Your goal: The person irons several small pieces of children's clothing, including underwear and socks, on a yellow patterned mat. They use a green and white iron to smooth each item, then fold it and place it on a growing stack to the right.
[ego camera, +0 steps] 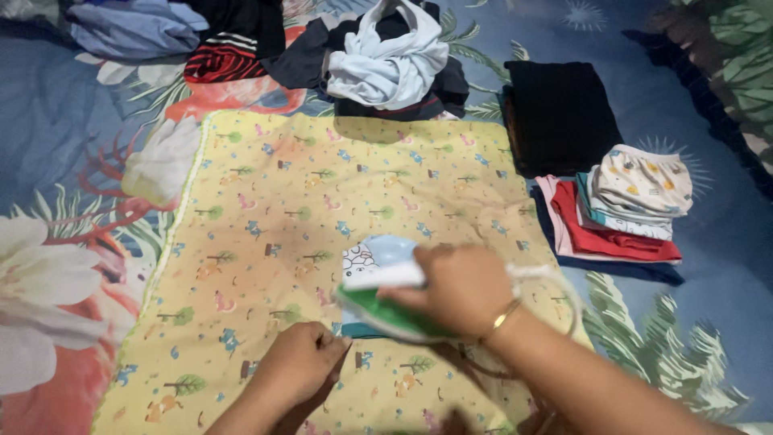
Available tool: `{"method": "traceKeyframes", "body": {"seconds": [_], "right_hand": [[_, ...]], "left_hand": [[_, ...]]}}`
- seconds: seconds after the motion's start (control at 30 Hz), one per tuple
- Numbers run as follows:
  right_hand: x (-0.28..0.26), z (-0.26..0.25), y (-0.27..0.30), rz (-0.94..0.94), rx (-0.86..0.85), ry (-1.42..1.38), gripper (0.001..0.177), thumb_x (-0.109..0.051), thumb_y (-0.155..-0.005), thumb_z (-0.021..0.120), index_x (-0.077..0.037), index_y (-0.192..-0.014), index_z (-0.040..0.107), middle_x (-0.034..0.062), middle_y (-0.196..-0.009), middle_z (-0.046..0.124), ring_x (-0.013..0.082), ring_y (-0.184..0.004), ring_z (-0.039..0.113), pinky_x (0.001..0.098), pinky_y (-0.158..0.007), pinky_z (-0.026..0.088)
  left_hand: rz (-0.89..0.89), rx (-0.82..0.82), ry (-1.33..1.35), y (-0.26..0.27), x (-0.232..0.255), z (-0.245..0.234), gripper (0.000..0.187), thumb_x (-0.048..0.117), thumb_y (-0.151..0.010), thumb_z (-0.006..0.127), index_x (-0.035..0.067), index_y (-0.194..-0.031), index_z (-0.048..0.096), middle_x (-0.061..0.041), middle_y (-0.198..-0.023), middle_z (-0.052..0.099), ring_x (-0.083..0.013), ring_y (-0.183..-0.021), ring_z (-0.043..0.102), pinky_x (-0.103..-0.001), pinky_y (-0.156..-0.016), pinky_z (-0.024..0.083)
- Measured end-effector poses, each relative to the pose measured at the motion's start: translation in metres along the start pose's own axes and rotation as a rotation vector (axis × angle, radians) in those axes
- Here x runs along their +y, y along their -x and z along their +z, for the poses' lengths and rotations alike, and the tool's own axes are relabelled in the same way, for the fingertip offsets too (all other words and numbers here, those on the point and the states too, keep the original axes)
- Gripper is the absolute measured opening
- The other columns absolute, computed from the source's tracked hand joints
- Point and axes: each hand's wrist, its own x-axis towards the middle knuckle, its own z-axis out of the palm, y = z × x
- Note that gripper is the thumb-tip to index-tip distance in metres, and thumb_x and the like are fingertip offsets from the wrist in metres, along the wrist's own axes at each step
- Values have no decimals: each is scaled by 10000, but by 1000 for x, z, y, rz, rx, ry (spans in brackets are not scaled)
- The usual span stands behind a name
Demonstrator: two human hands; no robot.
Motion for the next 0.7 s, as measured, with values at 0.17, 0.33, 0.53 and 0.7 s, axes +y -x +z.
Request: {"method": "traceKeyframes", "body": {"seconds": [0.17, 0.33, 0.53, 0.7], "right_hand": [[-42, 28, -6, -262, 100, -121, 607, -692, -811, 666, -92, -721, 670, 114, -624, 666, 316, -552, 659, 454, -546, 524], [-64, 42, -20, -405, 137, -125, 600, -677, -857, 657, -84, -762, 669, 115, -630, 660, 317, -549, 647, 446, -537, 510], [5, 36, -35, -424, 144, 36, 673, -750, -823, 608, -83, -772, 685, 120, -636, 683, 292, -513, 665, 438, -491, 528], [40, 47, -59, -81, 163, 98, 702, -798, -771, 602, -103, -778, 696, 138, -688, 713, 317, -608, 706, 454, -556, 554]], "left_hand": [[-155, 121, -222, 17, -8, -62, 383, 422, -826, 668, 68, -859, 809, -180, -809, 783, -358, -805, 779, -443, -792, 606], [-60, 406, -242, 21, -12, -116, 394, 422, -813, 685, 73, -939, 818, -189, -905, 788, -381, -896, 762, -453, -846, 584], [42, 347, -151, -11, -7, -85, 392, 427, -741, 772, 84, -924, 827, -176, -873, 789, -335, -856, 776, -414, -834, 589], [-12, 43, 70, -47, 23, -28, 542, 529, -715, 835, -12, -703, 802, -159, -658, 764, -277, -646, 774, -367, -692, 604]]}}
